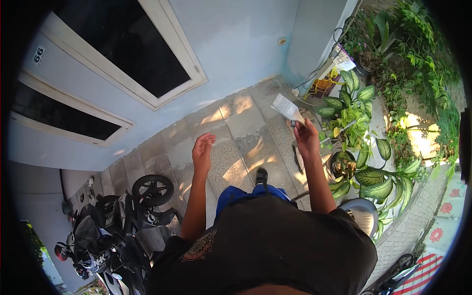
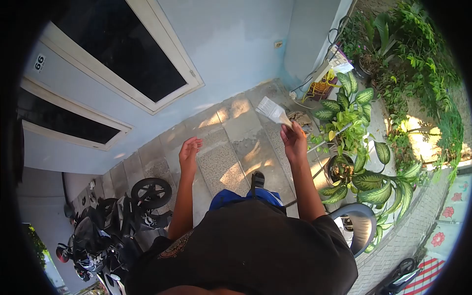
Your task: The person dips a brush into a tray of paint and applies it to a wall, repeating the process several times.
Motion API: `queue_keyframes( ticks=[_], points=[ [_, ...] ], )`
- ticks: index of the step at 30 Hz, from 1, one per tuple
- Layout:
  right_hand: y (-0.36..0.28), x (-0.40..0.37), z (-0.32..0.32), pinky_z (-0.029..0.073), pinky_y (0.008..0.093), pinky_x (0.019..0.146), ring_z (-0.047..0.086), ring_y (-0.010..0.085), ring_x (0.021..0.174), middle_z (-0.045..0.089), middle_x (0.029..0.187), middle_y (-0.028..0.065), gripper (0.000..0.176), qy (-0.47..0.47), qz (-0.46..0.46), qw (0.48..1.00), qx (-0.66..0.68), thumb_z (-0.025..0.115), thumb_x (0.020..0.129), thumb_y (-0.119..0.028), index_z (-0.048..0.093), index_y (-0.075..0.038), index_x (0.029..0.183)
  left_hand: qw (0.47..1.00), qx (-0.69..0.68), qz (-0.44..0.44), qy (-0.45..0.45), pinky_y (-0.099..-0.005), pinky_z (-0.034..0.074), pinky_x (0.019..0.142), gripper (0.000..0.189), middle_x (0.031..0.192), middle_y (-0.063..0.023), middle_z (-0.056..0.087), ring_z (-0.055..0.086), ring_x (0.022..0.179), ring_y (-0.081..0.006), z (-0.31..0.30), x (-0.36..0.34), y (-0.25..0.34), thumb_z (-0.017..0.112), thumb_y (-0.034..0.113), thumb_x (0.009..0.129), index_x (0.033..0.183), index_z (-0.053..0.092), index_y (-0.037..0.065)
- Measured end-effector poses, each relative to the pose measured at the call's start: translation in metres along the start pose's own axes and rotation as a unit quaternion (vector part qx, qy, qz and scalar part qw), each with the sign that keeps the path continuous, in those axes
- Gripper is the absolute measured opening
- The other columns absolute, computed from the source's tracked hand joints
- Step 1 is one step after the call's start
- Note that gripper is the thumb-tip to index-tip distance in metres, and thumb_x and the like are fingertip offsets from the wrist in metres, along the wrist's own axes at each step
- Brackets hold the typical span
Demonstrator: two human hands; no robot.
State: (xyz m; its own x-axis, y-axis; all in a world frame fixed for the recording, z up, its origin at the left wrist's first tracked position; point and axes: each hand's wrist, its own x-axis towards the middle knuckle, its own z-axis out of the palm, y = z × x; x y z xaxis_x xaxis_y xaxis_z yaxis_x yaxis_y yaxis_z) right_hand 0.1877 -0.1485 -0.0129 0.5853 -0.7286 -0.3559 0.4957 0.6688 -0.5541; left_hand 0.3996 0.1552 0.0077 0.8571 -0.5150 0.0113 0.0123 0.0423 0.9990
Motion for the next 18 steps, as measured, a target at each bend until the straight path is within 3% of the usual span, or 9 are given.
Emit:
queue_keyframes(
  ticks=[6,8,11,13,15,18],
  points=[
    [0.024,0.080,0.077,0.049,0.0348,0.087,0.061,0.0214,0.102,0.063,0.106,0.0074,0.024,-0.037,-0.007,0.999,-0.004,0.061,0.091,-0.021,0.057,-0.010,0.112,0.999,-0.007,0.019,0.027,-0.0312,0.044,0.090,0.026,0.109,-0.0122,0.063,0.058,0.100,-0.0179,-0.041,0.068,0.004,0.051,0.010,0.096,0.120,0.053,0.000],
    [0.040,0.106,0.101,0.049,0.0349,0.087,0.061,0.0213,0.101,0.063,0.106,0.0071,0.025,-0.041,-0.014,0.999,0.007,0.061,0.091,-0.021,0.056,-0.010,0.112,0.999,0.020,0.026,0.039,-0.0277,0.044,0.085,0.029,0.111,-0.0065,0.065,0.060,0.098,-0.0139,-0.066,0.098,-0.003,0.052,0.023,0.098,0.121,0.055,0.006],
    [0.069,0.137,0.137,0.049,0.0351,0.088,0.060,0.0208,0.100,0.062,0.105,0.0064,0.025,-0.022,-0.028,0.999,0.019,0.061,0.091,-0.023,0.055,-0.011,0.112,0.998,0.041,0.001,0.051,-0.0282,0.044,0.085,0.031,0.112,-0.0062,0.065,0.059,0.099,-0.0141,-0.102,0.144,-0.005,0.051,0.025,0.098,0.122,0.055,0.007],
    [0.087,0.151,0.161,0.048,0.0351,0.088,0.060,0.0206,0.100,0.062,0.105,0.0064,0.025,-0.008,-0.040,0.999,0.027,0.061,0.091,-0.023,0.055,-0.011,0.112,0.999,0.039,0.005,0.032,-0.0289,0.043,0.086,0.031,0.112,-0.0064,0.065,0.059,0.100,-0.0145,-0.126,0.178,-0.004,0.051,0.025,0.098,0.124,0.054,0.007],
    [0.106,0.166,0.177,0.048,0.0352,0.088,0.060,0.0206,0.100,0.062,0.105,0.0065,0.026,-0.002,-0.048,0.998,0.037,0.062,0.091,-0.023,0.055,-0.011,0.112,0.999,0.024,0.036,0.009,-0.0330,0.043,0.094,0.028,0.113,-0.0110,0.063,0.058,0.104,-0.0181,-0.141,0.212,0.011,0.050,0.011,0.097,0.123,0.052,0.001],
    [0.126,0.188,0.198,0.048,0.0353,0.089,0.059,0.0208,0.101,0.061,0.106,0.0068,0.027,0.013,-0.062,0.997,0.049,0.062,0.091,-0.024,0.055,-0.011,0.113,0.995,0.047,0.076,-0.045,-0.0296,0.043,0.088,0.031,0.115,-0.0078,0.063,0.058,0.102,-0.0164,-0.155,0.259,0.027,0.050,0.021,0.098,0.125,0.053,0.006]
  ],
)
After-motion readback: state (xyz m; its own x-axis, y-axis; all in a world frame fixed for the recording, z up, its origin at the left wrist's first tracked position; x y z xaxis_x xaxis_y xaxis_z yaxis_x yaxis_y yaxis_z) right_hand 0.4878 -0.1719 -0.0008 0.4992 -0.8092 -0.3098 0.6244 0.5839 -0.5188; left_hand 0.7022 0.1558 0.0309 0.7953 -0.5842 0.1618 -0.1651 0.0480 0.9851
